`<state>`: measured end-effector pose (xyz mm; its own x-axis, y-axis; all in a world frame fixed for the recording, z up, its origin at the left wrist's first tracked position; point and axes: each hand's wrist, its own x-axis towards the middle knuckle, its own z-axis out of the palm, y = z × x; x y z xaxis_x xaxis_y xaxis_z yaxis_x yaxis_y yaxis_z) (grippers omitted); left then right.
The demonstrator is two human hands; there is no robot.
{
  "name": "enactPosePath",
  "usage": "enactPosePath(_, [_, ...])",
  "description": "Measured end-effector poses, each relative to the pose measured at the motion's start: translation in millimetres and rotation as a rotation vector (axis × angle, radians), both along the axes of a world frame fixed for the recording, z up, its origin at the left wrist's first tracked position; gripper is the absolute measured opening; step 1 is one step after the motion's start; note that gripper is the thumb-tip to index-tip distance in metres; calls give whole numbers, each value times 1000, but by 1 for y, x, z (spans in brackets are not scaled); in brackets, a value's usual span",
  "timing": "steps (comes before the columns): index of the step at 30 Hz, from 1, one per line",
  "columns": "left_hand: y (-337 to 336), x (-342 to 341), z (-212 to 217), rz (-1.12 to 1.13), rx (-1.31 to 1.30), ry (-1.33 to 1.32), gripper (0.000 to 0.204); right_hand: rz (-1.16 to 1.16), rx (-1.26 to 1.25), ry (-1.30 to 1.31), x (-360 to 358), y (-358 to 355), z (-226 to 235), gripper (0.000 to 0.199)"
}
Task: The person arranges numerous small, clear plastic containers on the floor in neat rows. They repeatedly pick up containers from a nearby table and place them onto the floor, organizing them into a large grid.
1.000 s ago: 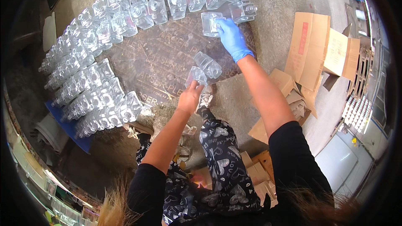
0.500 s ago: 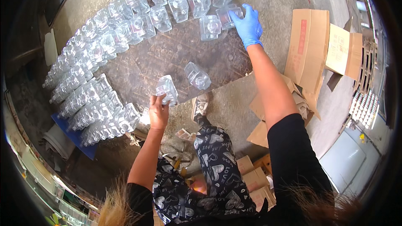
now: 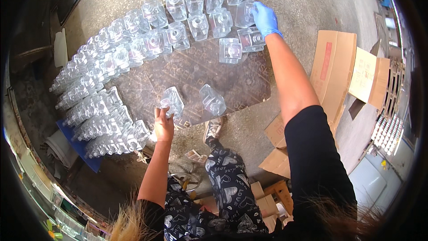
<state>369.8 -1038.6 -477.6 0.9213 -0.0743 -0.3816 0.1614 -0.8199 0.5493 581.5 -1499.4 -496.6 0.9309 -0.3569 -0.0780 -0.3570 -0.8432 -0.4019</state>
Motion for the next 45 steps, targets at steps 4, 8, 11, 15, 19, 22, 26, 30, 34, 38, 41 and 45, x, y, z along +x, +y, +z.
enactPosePath(4, [3, 0, -2, -5, 8, -14, 32, 84, -8, -26, 5, 5, 9, 24])
enactPosePath(8, [4, -1, -4, -29, 24, -26, 32, 95, -6, -23, 12, 0, 11, 25])
enactPosePath(11, [3, 1, -1, -35, 34, -7, 32, 73, 22, -33, 12, 1, 12, 27])
enactPosePath(15, [-1, 3, 0, -33, 9, -1, 32, 53, -7, -7, 13, -6, 9, 35])
enactPosePath(19, [3, 1, 0, -34, 19, -16, 31, -122, -135, -147, -15, 16, 23, 51])
enactPosePath(22, [8, 0, -2, -50, 22, -37, 31, -62, -191, 58, -64, 33, 44, 50])
enactPosePath(26, [5, 2, -3, -53, 20, -6, 31, 58, -91, 75, -101, 22, 17, 35])
enactPosePath(30, [2, 3, -2, -55, -5, 51, 31, 47, -142, 28, -97, 6, 6, 35])
enactPosePath(34, [10, 3, 3, -35, -25, 76, 31, -106, -197, 69, -101, 49, 48, 63])
enactPosePath(38, [7, 15, 6, -52, -61, 26, 30, 100, -35, 32, -126, 104, 39, 64])
enactPosePath(41, [-9, 31, 13, -66, -97, -80, 30, 112, -11, 72, -119, 119, 23, 46])
enactPosePath(45, [-31, 59, 26, -63, -150, -139, 31, 153, 19, 68, -114, 116, 10, 22])
